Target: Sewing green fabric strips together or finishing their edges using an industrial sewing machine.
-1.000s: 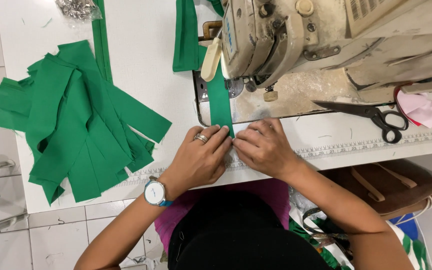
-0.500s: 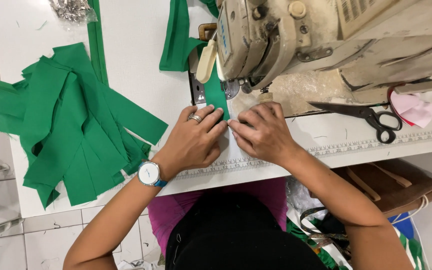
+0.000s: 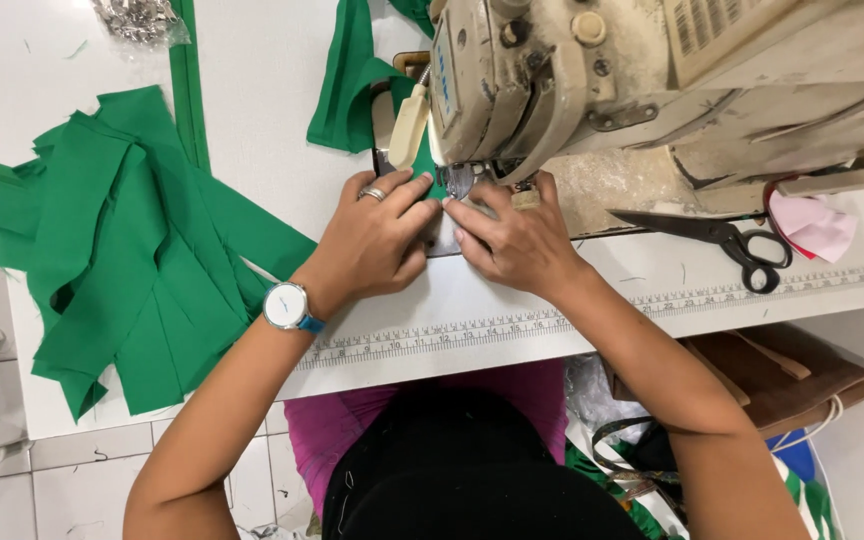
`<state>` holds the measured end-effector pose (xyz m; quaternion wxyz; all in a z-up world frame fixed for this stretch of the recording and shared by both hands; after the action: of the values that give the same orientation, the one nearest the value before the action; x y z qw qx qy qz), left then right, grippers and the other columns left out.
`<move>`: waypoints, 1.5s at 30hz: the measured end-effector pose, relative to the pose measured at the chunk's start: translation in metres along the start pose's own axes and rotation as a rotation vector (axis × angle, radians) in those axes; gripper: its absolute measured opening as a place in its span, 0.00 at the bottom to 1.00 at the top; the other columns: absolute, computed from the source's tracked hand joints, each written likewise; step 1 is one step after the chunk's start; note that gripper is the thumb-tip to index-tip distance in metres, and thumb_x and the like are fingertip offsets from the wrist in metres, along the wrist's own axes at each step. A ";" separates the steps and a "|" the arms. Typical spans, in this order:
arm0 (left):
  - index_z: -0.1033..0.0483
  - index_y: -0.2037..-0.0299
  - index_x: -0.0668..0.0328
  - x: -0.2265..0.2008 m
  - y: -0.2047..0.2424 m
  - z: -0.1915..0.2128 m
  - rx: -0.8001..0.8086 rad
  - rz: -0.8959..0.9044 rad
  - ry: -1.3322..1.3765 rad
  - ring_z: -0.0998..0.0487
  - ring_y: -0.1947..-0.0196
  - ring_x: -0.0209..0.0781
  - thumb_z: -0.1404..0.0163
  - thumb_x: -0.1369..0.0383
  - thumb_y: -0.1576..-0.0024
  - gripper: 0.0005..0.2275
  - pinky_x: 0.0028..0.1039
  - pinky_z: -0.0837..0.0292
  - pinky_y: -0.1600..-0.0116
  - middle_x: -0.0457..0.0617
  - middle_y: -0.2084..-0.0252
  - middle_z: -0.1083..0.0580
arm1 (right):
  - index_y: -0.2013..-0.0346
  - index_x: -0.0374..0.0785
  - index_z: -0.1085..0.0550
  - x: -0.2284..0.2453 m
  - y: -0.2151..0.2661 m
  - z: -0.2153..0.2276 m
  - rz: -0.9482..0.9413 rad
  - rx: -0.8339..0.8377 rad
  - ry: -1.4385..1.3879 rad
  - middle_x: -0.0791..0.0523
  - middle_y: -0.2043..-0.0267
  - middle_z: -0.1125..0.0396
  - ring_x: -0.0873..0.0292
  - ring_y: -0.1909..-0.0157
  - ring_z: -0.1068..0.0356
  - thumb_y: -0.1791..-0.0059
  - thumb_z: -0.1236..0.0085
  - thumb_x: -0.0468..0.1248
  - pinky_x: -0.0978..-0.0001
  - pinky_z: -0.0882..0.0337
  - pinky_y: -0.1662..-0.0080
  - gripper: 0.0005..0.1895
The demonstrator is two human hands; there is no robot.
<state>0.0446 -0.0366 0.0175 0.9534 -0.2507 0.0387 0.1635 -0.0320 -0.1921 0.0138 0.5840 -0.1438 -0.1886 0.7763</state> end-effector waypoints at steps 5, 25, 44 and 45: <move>0.26 0.45 0.49 0.011 -0.003 -0.009 -0.021 0.052 -0.020 0.25 0.42 0.50 0.54 0.58 0.50 0.21 0.52 0.39 0.39 0.51 0.44 0.24 | 0.36 0.63 0.28 -0.004 0.000 -0.001 -0.036 0.037 0.002 0.59 0.54 0.31 0.57 0.54 0.28 0.46 0.59 0.54 0.48 0.41 0.45 0.24; 0.28 0.73 0.52 0.007 0.078 0.037 -0.044 0.485 -0.565 0.27 0.74 0.43 0.44 0.68 0.49 0.06 0.29 0.35 0.76 0.43 0.74 0.36 | 0.49 0.48 0.19 0.001 -0.006 0.023 -0.058 -0.040 -0.216 0.55 0.57 0.31 0.49 0.54 0.29 0.45 0.44 0.42 0.57 0.33 0.48 0.13; 0.36 0.58 0.60 -0.031 0.111 0.134 -0.596 0.788 1.119 0.16 0.61 0.43 0.59 0.67 0.33 0.06 0.24 0.25 0.57 0.55 0.65 0.20 | 0.63 0.39 0.24 0.056 0.018 0.065 -0.225 0.517 -1.208 0.58 0.66 0.28 0.64 0.64 0.28 0.50 0.38 0.39 0.62 0.27 0.45 0.07; 0.35 0.58 0.61 -0.023 0.116 0.130 -0.651 0.823 1.121 0.15 0.59 0.45 0.59 0.65 0.32 0.08 0.22 0.26 0.58 0.56 0.65 0.22 | 0.61 0.36 0.22 0.044 0.027 0.062 -0.331 0.516 -1.128 0.57 0.63 0.26 0.63 0.61 0.27 0.52 0.36 0.35 0.72 0.27 0.56 0.07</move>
<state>-0.0169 0.1156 0.0806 0.5318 -0.5295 0.5564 0.3568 -0.0945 -0.1642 0.0566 0.5232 0.4627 -0.2937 0.6526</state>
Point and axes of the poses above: each hand's wrist, its own y-axis away from the middle knuckle, its own z-axis out of the back of the hand, x = y × z, the point moved 6 cm from there along -y, towards the middle knuckle
